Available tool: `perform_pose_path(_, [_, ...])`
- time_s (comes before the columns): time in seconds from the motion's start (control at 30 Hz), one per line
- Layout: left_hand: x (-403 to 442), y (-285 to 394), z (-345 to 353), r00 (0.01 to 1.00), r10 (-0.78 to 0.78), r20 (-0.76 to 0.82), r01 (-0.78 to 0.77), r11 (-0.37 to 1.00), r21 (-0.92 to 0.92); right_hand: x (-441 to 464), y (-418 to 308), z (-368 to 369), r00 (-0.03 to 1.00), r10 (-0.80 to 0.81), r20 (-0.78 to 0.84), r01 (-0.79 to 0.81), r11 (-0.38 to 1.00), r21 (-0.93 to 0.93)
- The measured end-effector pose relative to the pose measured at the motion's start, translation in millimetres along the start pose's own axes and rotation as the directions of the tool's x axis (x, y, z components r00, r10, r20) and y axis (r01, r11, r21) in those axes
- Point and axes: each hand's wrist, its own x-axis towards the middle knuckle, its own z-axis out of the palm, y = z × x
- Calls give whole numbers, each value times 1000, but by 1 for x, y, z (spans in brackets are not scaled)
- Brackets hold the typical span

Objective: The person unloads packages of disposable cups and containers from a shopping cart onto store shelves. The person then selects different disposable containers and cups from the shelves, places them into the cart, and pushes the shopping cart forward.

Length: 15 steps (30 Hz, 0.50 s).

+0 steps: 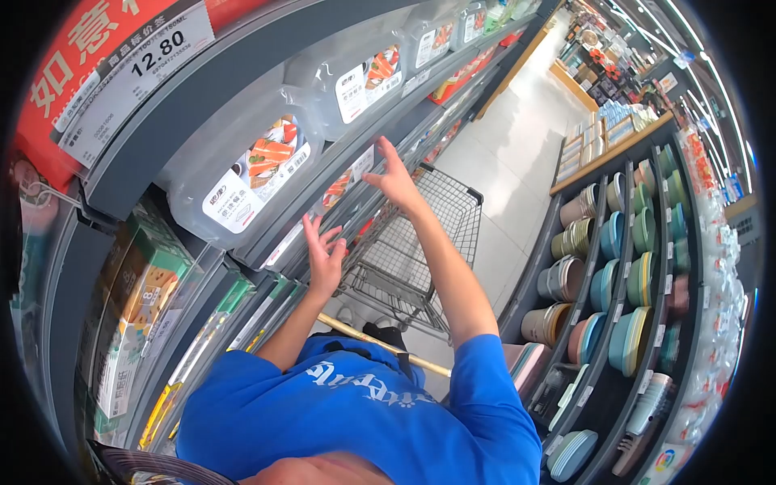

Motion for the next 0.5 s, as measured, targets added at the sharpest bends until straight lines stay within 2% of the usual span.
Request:
perform_pose_path(0.1, [5,2,1,995,-99,2,99,986,-136,1,0,3,991,53,121,-70,988,140])
perform_pose_path(0.2, [6,2,4,997,-60,46,67,983,-168,0,-7,1,987,47,154,-92,951,294])
perform_pose_path(0.3, [4,-4,4,998,-40,39,46,981,-188,-12,-12,0,990,102,99,-126,951,281])
perform_pose_path(0.4, [-7,-5,7,995,-31,96,48,982,-180,-25,12,-4,992,124,-7,-116,945,306])
perform_pose_path(0.5, [-28,-14,15,984,-16,179,29,997,-69,-48,29,-5,981,164,-101,-115,919,376])
